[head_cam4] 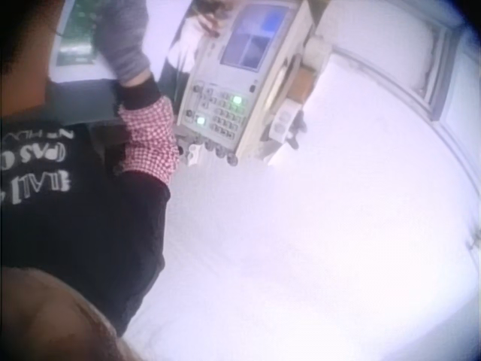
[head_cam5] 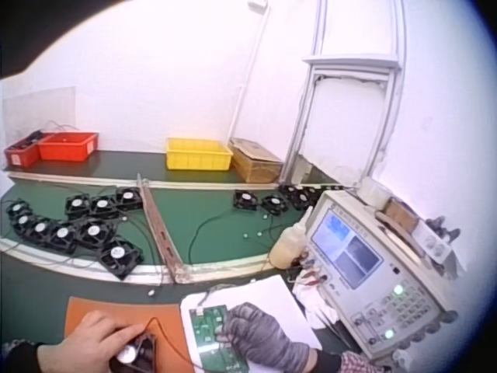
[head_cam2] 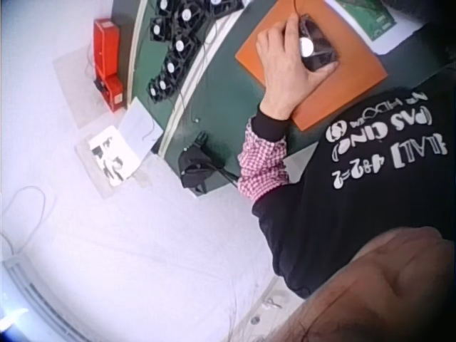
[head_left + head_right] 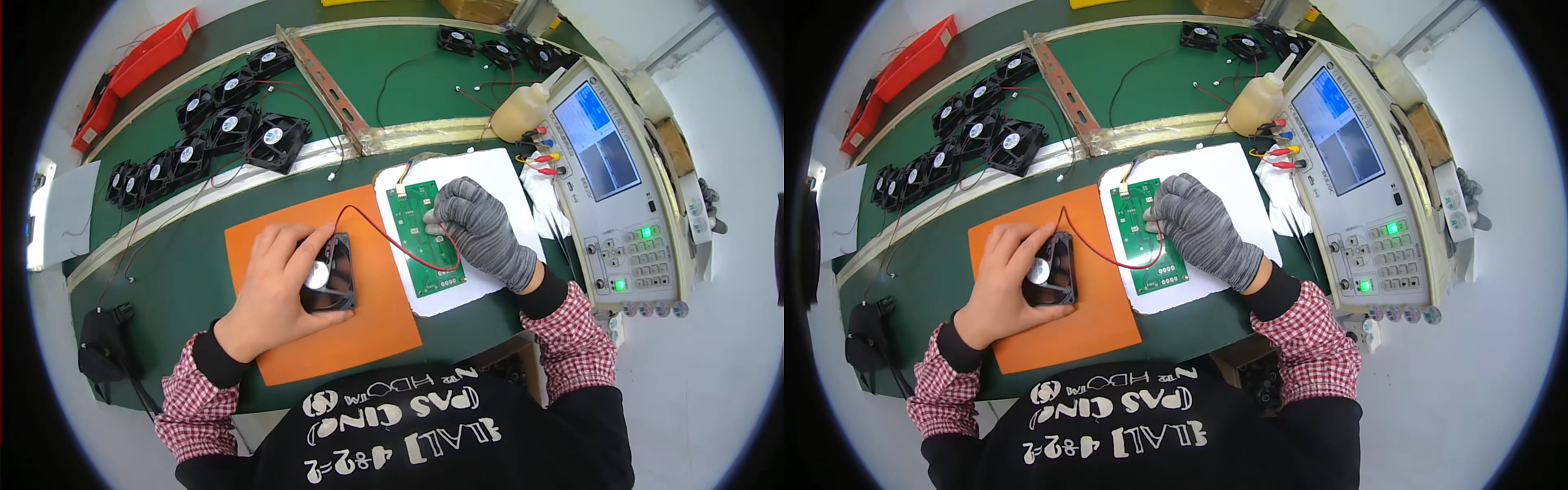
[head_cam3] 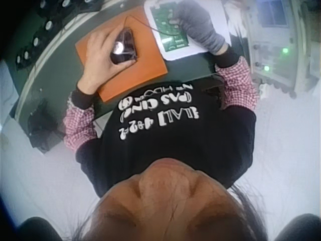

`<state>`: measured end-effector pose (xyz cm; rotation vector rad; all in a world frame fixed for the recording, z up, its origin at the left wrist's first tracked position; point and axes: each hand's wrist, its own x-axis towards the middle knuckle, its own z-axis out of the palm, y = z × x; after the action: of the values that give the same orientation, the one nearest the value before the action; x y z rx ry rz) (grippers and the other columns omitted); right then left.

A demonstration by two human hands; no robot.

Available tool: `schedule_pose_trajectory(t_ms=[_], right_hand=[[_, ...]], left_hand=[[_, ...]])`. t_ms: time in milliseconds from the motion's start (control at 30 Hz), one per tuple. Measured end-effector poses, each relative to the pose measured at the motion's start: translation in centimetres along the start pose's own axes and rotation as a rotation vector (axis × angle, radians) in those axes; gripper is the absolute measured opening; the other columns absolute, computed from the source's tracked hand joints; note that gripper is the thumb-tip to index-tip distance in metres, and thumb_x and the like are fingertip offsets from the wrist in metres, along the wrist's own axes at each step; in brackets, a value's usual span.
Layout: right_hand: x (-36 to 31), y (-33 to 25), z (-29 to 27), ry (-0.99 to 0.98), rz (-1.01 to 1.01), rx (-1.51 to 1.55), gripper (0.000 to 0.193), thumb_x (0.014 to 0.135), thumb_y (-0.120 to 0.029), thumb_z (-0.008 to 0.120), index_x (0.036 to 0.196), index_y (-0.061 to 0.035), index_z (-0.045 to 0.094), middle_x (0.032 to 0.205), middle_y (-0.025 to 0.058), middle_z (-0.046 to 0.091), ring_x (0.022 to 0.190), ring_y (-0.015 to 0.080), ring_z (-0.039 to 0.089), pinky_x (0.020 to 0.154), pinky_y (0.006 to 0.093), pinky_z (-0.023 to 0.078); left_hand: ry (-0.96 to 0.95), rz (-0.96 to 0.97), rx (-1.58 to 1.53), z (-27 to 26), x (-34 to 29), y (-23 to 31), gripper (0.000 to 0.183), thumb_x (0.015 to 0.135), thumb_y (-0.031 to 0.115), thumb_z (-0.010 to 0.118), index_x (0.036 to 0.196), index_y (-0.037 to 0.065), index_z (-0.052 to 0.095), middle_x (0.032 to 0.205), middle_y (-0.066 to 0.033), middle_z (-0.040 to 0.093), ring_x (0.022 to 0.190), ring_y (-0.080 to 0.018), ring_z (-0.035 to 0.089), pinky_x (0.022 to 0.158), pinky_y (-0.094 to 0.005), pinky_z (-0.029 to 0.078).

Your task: The person repeatedly picks up small black cooling fans from a green workbench and connects them to a green circuit board using red and black wires. After connecting each fan, the person places it back on the table. The process is repeated for multiple fans throughout the clip.

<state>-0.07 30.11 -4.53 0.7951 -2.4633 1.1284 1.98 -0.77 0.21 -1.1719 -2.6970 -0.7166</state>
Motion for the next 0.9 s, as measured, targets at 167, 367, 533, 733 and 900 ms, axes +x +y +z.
schedule_pose_trajectory(t_ms=[167, 367, 533, 733, 900], right_hand=[[0.2, 0.7, -0.2, -0.06, 0.043, 0.075, 0.015, 0.072, -0.004, 0.078, 0.081, -0.0047, 0.067, 0.086, 0.0076, 0.06, 0.085, 0.0259, 0.061, 0.079, 0.037, 0.052], [-0.1, -0.1, -0.7, -0.045, 0.134, 0.08, 0.013, 0.075, -0.007, 0.077, 0.084, -0.0051, 0.068, 0.087, 0.0071, 0.061, 0.086, 0.0255, 0.061, 0.08, 0.0368, 0.052], [0.5, 0.3, -0.2, -0.051, -0.047, 0.042, 0.014, 0.075, -0.007, 0.077, 0.086, -0.0058, 0.068, 0.087, 0.0068, 0.061, 0.085, 0.0259, 0.062, 0.076, 0.0349, 0.053], [-0.8, 0.0, -1.0, 0.058, 0.036, 0.055, 0.016, 0.077, -0.009, 0.077, 0.09, -0.0069, 0.068, 0.087, 0.0084, 0.065, 0.083, 0.0264, 0.064, 0.075, 0.035, 0.053], [-0.5, -0.6, -0.2, 0.221, 0.153, 0.248, 0.017, 0.082, -0.008, 0.076, 0.097, -0.0048, 0.067, 0.088, 0.0067, 0.066, 0.083, 0.0175, 0.064, 0.075, 0.0292, 0.052]], left_hand=[[0.084, 0.183, -0.289, -5.5, -1.9, 3.8, 0.088, 0.06, 0.054, 0.084, 0.121, -0.004, 0.06, 0.113, -0.0148, 0.062, 0.099, -0.0321, 0.059, 0.086, -0.0423, 0.045], [0.488, 0.237, 0.119, -7.3, -1.8, 5.8, 0.078, 0.07, 0.055, 0.08, 0.115, -0.006, 0.062, 0.094, -0.0163, 0.068, 0.081, -0.0282, 0.062, 0.074, -0.0373, 0.046], [0.114, 0.092, -0.579, -9.0, -2.8, 4.9, 0.054, 0.087, 0.036, 0.069, 0.118, -0.007, 0.059, 0.102, -0.0228, 0.068, 0.085, -0.0326, 0.064, 0.079, -0.041, 0.051], [0.412, 0.478, 0.118, -6.2, 7.1, 1.9, 0.071, 0.081, 0.037, 0.073, 0.135, -0.004, 0.049, 0.134, -0.024, 0.054, 0.122, -0.0388, 0.054, 0.103, -0.049, 0.042], [0.053, 0.086, 0.365, -2.2, 11.0, -9.6, 0.103, 0.058, 0.019, 0.089, 0.146, -0.001, 0.039, 0.15, -0.0212, 0.037, 0.139, -0.0367, 0.035, 0.112, -0.0432, 0.035]])
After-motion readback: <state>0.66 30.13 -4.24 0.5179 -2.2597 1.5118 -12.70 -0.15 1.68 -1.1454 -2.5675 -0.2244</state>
